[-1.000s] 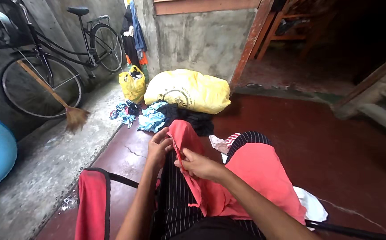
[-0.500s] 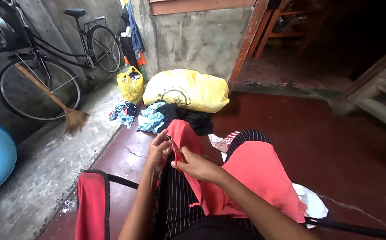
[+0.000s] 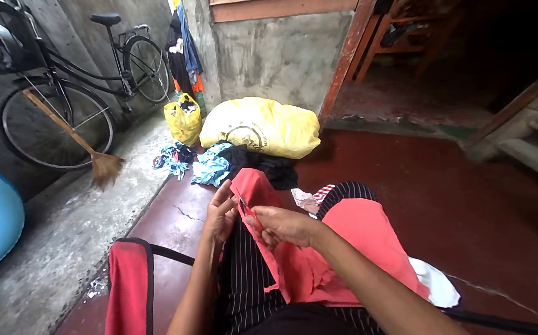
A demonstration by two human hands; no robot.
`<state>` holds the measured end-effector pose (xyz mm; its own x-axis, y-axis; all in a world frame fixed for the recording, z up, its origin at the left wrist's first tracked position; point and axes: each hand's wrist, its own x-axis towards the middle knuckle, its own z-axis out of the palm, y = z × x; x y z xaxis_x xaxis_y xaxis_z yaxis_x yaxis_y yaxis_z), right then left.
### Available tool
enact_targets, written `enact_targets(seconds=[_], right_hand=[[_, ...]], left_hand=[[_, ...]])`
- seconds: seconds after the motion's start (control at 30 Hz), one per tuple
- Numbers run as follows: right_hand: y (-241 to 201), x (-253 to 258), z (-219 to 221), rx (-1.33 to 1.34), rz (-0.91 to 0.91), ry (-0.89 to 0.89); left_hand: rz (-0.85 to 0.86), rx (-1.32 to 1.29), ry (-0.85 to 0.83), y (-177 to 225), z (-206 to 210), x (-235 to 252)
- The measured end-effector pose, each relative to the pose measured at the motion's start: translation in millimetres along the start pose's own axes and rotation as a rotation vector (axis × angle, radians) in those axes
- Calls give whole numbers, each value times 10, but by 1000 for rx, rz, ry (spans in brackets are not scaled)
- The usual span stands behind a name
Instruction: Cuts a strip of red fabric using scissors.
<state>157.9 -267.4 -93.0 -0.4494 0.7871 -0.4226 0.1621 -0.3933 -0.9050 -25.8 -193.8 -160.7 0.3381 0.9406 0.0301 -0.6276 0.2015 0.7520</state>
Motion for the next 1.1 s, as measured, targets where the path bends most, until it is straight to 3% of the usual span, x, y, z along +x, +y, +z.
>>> enact_targets(seconds=[0.17,0.73,1.1], right_hand=[[-8,34,61,22,-21,68],[-109,182,43,86,10,-5],[-179,166,67,70,1,43]], left_hand=[[27,34,12,34,11,-1],[29,46,-60,101,-51,39],[40,32,-114,136,-66,37]])
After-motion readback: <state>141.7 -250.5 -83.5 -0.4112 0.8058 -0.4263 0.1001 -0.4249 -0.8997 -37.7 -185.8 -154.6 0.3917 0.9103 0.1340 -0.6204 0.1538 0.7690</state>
